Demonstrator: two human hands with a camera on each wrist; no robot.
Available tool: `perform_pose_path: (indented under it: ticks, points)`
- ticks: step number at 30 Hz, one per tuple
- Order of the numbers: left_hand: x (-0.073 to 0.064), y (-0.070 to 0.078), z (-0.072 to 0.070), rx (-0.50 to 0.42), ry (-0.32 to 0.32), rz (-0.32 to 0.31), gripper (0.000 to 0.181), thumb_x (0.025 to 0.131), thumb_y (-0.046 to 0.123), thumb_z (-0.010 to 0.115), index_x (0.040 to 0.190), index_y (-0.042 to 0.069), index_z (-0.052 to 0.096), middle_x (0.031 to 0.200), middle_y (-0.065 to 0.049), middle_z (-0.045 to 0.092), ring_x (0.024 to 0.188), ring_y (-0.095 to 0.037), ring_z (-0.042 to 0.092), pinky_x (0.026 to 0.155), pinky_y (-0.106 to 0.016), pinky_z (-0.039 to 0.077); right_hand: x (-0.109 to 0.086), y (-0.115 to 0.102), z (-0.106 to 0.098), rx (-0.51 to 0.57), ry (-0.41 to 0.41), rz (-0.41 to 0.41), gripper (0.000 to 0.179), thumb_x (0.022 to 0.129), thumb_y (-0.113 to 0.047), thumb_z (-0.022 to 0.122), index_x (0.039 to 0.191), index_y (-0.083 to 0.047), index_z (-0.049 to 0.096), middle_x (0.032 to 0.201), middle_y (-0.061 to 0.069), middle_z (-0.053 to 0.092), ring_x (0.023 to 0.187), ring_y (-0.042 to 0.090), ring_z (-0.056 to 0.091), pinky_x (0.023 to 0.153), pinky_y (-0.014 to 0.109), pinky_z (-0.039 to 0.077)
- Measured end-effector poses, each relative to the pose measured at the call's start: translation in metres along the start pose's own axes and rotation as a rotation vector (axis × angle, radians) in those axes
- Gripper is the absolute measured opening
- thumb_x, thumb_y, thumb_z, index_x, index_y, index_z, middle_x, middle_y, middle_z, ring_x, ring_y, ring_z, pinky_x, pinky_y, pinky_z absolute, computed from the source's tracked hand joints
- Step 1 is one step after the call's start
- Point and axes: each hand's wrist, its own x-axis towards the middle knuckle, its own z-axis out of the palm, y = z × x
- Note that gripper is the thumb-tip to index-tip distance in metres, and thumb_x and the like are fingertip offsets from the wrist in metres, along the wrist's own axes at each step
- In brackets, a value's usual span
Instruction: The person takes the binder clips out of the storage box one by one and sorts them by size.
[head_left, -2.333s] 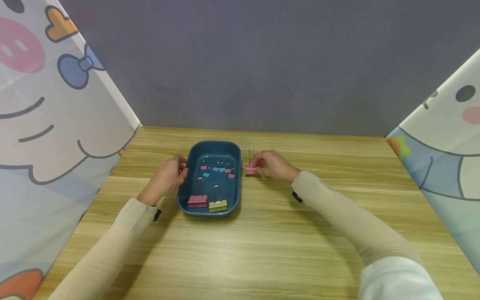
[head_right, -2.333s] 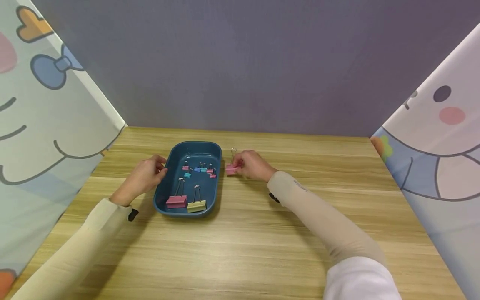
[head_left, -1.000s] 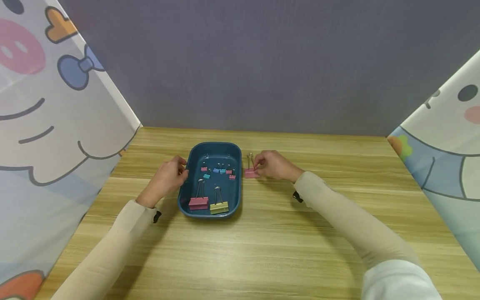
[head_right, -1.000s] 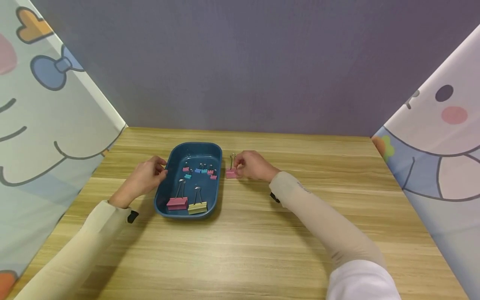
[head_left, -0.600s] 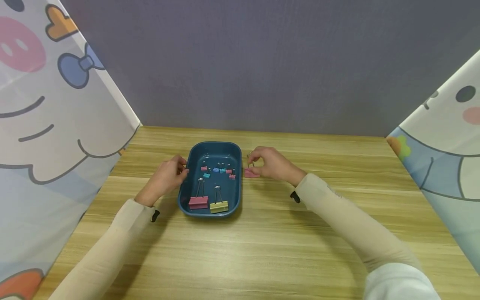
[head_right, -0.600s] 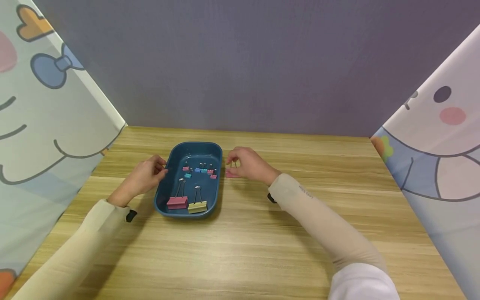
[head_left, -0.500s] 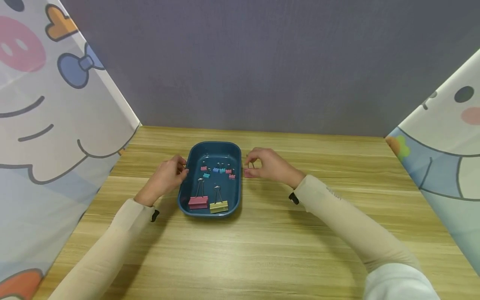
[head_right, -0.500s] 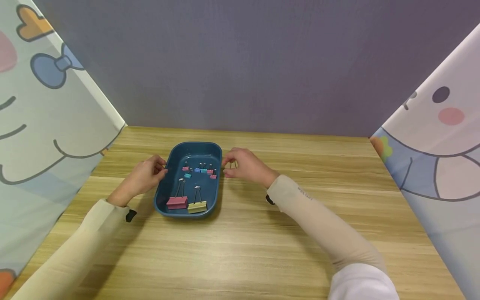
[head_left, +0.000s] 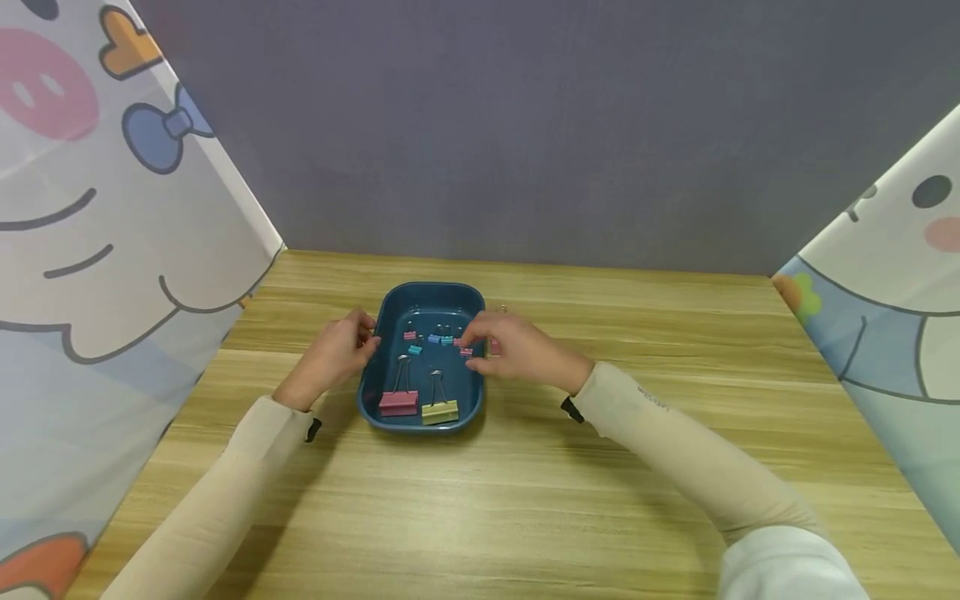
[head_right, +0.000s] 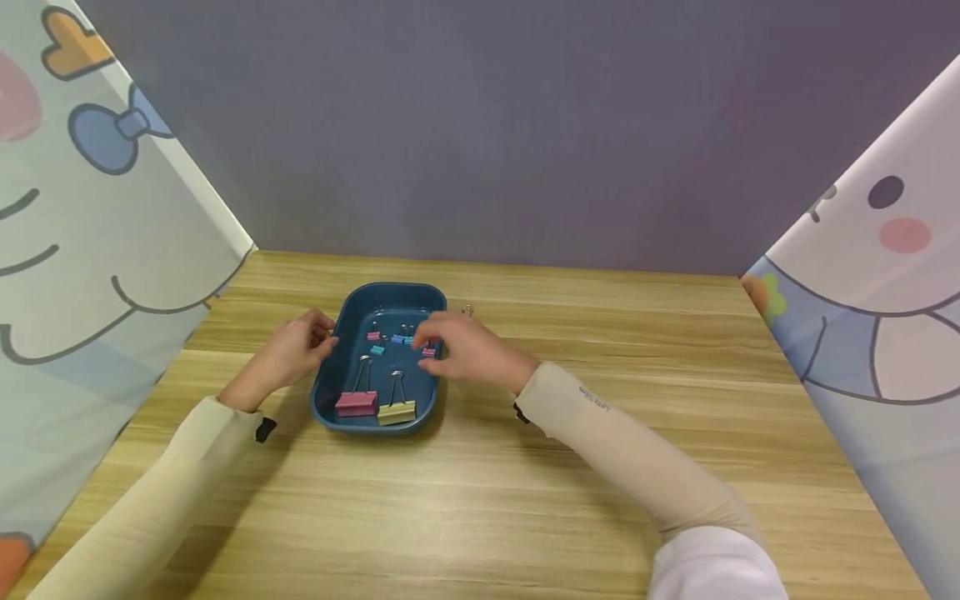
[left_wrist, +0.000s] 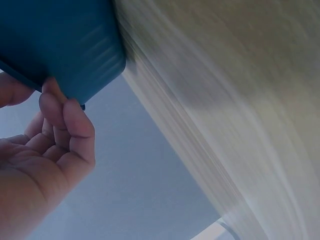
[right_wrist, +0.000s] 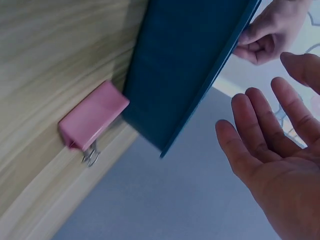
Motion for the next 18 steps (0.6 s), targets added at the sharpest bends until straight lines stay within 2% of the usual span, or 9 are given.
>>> perform_pose_path:
  ticks: [3,7,12,18]
  points:
    - [0.000,0.000,0.000,0.004,0.000,0.001,0.024,0.092,0.008,0.058,0.109,-0.008,0.052,0.095,-0.020,0.062,0.079,-0.028,0.059,0.067,-0.039,0.052,0.003,-0.003,0.005,-0.017,-0.052,-0.009,0.020,0.083,-0.017,0.074,0.102,-0.014,0.067,0.099,-0.005,0.060,0.083,0.016,0.055,0.072,0.027,0.046]
    - [0.001,0.000,0.000,0.007,-0.006,-0.005,0.024,0.092,0.008,0.058,0.109,-0.008,0.051,0.096,-0.020,0.061,0.081,-0.028,0.059,0.068,-0.039,0.051,0.007,-0.008,0.010,0.004,-0.119,-0.008,0.019,0.084,-0.020,0.073,0.102,-0.016,0.066,0.098,-0.007,0.058,0.093,0.015,0.056,0.082,0.028,0.045]
    - [0.001,0.000,0.000,0.004,-0.013,-0.018,0.024,0.092,0.007,0.058,0.110,-0.008,0.051,0.096,-0.020,0.061,0.081,-0.028,0.058,0.068,-0.039,0.051,0.012,-0.015,0.018,0.085,-0.237,0.007,0.018,0.086,-0.020,0.071,0.102,-0.012,0.066,0.103,0.002,0.061,0.097,0.021,0.058,0.086,0.032,0.046]
    - [0.001,0.001,0.000,0.006,-0.013,-0.022,0.024,0.092,0.008,0.058,0.110,-0.008,0.051,0.096,-0.019,0.061,0.081,-0.028,0.058,0.069,-0.039,0.050,0.018,-0.017,0.028,0.072,-0.329,-0.008,0.021,0.085,-0.018,0.072,0.102,-0.008,0.068,0.102,0.005,0.063,0.092,0.020,0.058,0.085,0.027,0.044]
